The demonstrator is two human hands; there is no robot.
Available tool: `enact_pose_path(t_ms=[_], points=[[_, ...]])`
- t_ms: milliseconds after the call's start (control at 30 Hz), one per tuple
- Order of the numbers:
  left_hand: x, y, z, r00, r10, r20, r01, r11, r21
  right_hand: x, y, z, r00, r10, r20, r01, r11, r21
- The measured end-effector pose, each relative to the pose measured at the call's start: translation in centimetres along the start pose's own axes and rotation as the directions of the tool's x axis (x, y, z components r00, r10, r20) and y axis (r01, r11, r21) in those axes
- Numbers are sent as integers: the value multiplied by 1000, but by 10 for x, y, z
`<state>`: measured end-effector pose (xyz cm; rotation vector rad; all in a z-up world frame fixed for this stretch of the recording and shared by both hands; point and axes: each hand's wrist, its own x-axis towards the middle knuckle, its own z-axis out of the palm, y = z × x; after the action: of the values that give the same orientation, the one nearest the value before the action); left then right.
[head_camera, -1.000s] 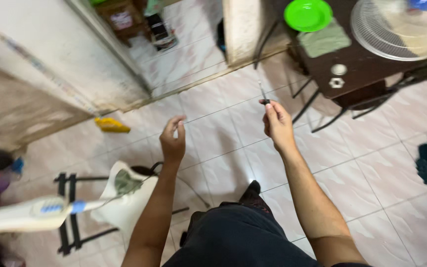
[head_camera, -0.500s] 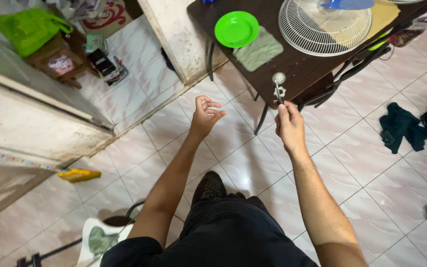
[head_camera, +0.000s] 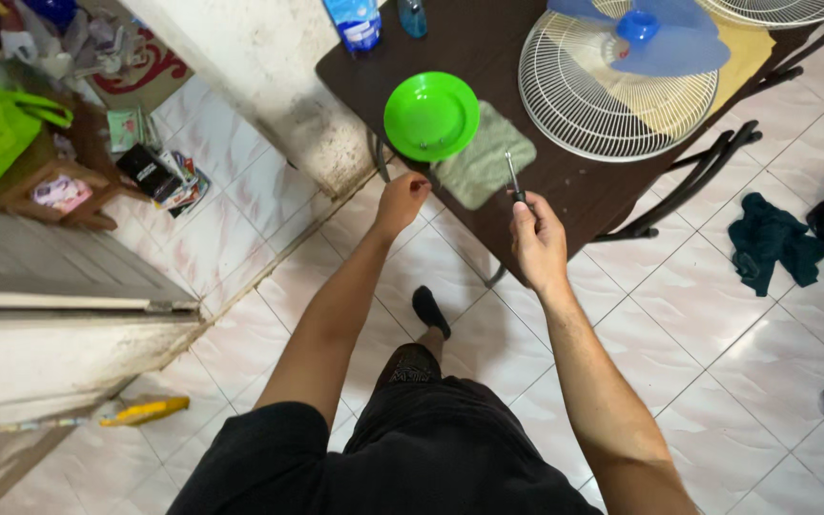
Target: The person uses a screwdriver to loosen and tighten screws on the motor housing of a standing electric fan. They wipe the motor housing with a cloth and repeatedly adjust the central shaft area while holding the fan steady.
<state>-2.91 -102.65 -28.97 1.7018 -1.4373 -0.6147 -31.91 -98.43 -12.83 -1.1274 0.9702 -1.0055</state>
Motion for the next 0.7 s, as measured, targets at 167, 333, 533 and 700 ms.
enact_pose_path(t_ms=[167, 333, 533, 700], points=[[97, -27, 17, 990, 73, 122, -116, 912, 394, 67, -3, 22, 998, -31, -58, 34, 999, 37], [146, -42, 40, 984, 2, 178, -97, 845, 526, 104, 4, 31, 992, 3, -125, -2, 1000, 13], [168, -64, 67, 970, -53, 239, -100, 805, 585, 119, 13, 28, 984, 30, -175, -30, 1000, 4], [176, -73, 74, 963, -24, 268, -152, 773, 616, 124, 16, 22, 966, 92, -241, -89, 996, 24]])
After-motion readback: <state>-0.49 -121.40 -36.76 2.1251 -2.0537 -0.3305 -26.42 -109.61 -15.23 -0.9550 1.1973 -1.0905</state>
